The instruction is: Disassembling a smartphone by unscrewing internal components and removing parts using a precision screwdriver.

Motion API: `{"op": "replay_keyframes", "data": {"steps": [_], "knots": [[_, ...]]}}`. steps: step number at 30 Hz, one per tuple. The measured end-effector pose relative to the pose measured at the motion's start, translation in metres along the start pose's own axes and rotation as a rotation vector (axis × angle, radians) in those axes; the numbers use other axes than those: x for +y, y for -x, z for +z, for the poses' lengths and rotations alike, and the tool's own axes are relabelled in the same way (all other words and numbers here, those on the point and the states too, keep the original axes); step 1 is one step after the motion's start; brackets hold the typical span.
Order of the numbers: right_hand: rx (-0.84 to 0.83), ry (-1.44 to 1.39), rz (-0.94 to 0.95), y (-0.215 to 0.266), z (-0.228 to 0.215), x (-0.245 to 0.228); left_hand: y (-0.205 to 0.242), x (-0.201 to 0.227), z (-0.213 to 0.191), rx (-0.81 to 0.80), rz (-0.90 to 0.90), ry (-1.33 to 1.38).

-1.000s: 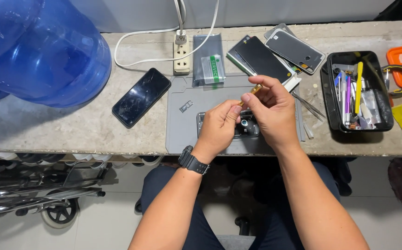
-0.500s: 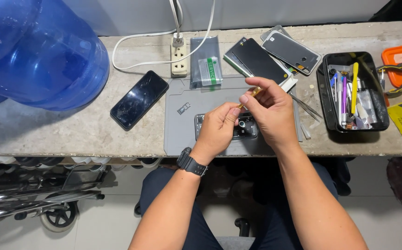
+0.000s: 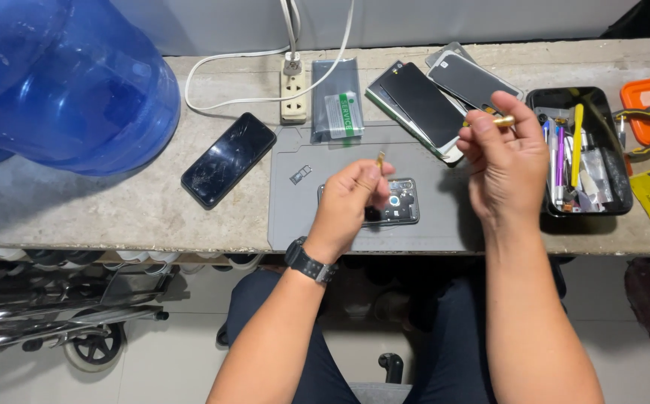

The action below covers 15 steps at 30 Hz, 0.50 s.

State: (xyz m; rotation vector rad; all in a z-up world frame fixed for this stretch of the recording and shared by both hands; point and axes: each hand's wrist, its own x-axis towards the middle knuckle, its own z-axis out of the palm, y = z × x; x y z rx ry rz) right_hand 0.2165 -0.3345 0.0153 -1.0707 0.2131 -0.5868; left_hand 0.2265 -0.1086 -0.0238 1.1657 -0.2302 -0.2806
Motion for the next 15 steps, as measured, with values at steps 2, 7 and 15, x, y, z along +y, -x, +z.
{"op": "replay_keyframes", "data": {"steps": [2, 7, 15], "knots": [[-0.025, -0.013, 0.030, 0.006, 0.004, -0.004, -0.001, 0.015, 0.002, 0.010, 0.005, 0.192], [-0.188, 0.071, 0.061, 0.027, 0.027, 0.010, -0.008, 0.027, 0.001, 0.086, 0.063, 0.562], [-0.286, 0.182, -0.061, 0.053, 0.060, 0.015, -0.011, 0.017, -0.006, 0.183, 0.064, 0.620]]}}
